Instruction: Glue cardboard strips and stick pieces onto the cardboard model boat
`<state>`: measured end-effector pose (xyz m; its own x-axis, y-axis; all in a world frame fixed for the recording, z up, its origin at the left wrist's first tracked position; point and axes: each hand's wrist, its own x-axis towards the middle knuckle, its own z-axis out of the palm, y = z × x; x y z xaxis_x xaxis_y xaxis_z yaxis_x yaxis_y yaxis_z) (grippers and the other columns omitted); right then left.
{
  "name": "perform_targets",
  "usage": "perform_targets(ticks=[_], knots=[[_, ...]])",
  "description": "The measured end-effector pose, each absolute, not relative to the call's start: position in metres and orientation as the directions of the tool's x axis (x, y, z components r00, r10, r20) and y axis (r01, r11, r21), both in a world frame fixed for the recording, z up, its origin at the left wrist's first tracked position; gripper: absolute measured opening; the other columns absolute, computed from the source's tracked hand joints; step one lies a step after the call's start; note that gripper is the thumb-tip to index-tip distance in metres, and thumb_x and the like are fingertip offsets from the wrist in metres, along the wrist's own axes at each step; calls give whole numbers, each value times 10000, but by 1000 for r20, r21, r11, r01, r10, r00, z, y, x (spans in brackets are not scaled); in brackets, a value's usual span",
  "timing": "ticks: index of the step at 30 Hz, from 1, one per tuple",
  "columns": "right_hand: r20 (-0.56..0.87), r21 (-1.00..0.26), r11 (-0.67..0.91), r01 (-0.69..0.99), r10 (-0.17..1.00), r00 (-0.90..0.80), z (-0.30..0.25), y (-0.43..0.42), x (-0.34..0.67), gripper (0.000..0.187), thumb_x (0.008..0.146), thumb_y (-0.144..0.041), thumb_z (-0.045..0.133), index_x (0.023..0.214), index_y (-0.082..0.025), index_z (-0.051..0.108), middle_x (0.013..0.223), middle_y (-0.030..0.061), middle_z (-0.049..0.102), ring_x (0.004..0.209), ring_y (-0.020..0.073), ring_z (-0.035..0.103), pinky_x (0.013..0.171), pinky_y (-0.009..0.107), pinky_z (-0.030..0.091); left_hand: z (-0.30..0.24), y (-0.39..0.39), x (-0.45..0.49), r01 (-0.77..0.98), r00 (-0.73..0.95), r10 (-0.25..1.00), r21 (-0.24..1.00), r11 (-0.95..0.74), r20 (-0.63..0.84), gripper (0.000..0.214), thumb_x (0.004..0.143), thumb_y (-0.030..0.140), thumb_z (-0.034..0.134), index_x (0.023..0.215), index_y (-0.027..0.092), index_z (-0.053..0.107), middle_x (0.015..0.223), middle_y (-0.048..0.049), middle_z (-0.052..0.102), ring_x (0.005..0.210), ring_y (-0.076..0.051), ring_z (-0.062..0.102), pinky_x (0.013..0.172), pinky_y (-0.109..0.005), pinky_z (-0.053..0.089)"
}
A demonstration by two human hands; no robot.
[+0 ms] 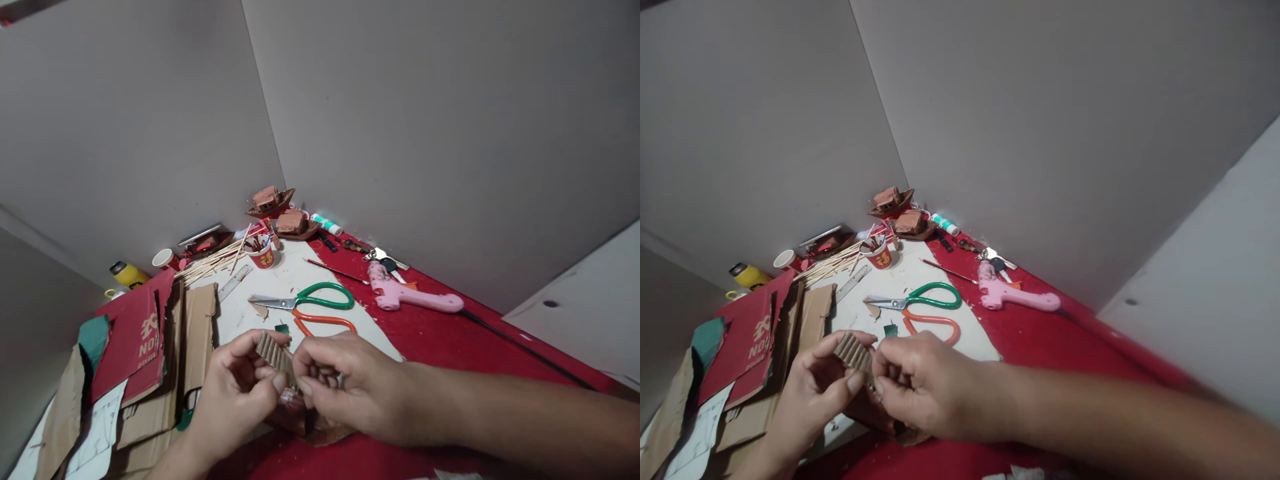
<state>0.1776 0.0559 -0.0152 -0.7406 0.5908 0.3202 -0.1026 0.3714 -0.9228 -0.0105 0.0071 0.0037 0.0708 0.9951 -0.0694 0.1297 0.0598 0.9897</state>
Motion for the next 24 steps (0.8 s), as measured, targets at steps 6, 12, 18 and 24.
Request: perform_targets(ticks=[6,12,18,24], knots=[[30,-973,-167,-158,591,-806,-18,55,171,72,775,-212,544,783,-184,478,578,-57,577,403,48,502,400,140,405,13,7,-8,144,79,996,989,16,-28,243,693,173,724,936,157,713,666,-15,680,544,-130,626,547,-205,516],[-50,-948,-286,-140,568,-822,-13,54,171,144,761,-250,593,803,-192,469,587,-59,598,377,42,493,357,120,378,14,7,-13,89,140,987,994,68,-80,290,706,273,767,961,151,702,727,-40,708,591,-146,650,579,-219,524],[178,-983,84,-162,641,-747,-6,56,177,112,781,-240,613,755,-163,536,605,-39,547,508,58,495,482,155,425,9,7,-17,20,141,984,994,105,-107,345,698,344,796,983,168,714,732,-25,694,633,-125,624,607,-194,507],[491,-812,572,-115,564,-665,-12,56,181,100,853,-158,535,767,-167,585,638,-15,572,530,74,484,499,172,399,2,10,-19,-22,133,982,990,136,-132,327,710,304,798,1004,181,720,767,-24,702,671,-121,627,651,-195,508]])
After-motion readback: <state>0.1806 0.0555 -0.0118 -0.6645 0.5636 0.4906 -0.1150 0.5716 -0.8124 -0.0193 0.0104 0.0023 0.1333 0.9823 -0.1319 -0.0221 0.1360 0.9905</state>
